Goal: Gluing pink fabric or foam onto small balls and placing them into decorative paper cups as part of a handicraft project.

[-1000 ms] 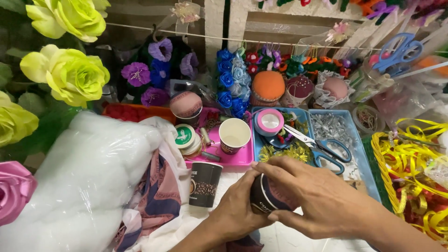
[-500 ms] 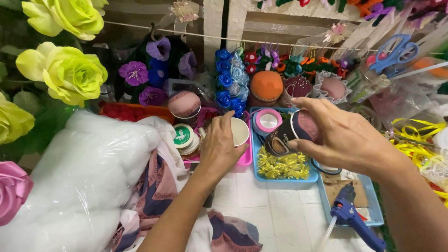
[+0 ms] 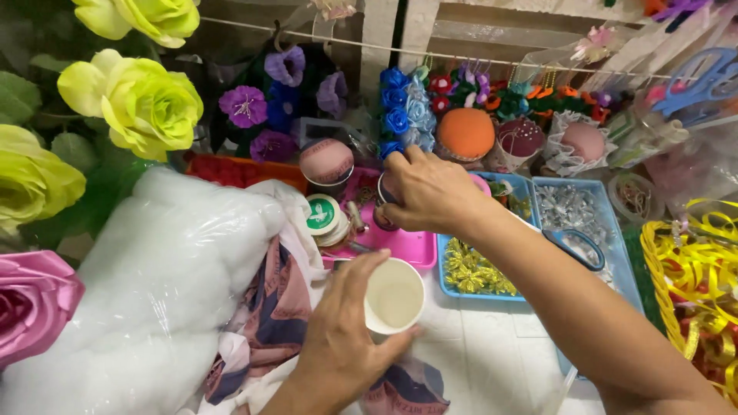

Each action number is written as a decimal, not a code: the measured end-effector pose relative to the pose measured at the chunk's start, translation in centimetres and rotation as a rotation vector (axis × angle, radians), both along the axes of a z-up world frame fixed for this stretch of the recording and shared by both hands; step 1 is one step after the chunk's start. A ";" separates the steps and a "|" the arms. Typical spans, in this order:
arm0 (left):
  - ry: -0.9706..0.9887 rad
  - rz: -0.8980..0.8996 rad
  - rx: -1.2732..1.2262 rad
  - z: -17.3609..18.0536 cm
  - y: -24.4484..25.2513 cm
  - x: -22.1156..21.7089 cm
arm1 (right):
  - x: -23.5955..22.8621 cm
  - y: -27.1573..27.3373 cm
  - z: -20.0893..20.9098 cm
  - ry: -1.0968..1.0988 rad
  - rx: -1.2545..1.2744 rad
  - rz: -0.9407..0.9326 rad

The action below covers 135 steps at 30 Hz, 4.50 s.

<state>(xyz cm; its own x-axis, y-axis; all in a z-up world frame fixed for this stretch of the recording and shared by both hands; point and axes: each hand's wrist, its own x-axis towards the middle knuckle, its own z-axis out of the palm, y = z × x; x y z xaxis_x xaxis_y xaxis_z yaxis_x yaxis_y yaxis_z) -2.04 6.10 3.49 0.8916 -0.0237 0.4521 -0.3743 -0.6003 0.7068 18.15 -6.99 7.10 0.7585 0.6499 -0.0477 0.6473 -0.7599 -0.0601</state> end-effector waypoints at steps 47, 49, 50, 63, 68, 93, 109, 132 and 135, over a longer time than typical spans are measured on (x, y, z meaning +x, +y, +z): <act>0.010 0.136 0.147 -3.2 4.6 -6.9 | -12.3 -7.4 -1.7 0.121 -0.070 0.247; 0.068 0.139 0.149 -4.3 4.8 -7.1 | -12.8 -8.0 -2.8 0.107 -0.074 0.252; 0.077 0.122 0.158 -4.4 4.8 -6.9 | -13.0 -8.2 -2.6 0.131 -0.054 0.198; 0.702 0.120 0.346 -2.5 0.5 1.6 | -15.2 -11.1 -2.9 0.107 -0.008 0.169; 0.341 0.030 0.206 -2.1 1.0 0.9 | -15.1 -11.0 -2.7 0.162 0.065 0.150; -0.068 0.092 0.232 -7.8 -3.9 8.3 | -15.2 -10.1 -3.6 0.047 0.097 0.174; -0.124 0.397 0.081 -2.7 4.6 12.4 | -10.2 -4.3 2.2 -0.270 0.279 0.159; 0.150 0.390 0.067 -4.9 5.6 16.9 | -2.6 2.0 -1.3 -0.054 0.343 -0.090; 0.104 0.383 0.079 -5.2 5.6 16.6 | -3.6 0.6 1.9 -0.046 0.462 -0.089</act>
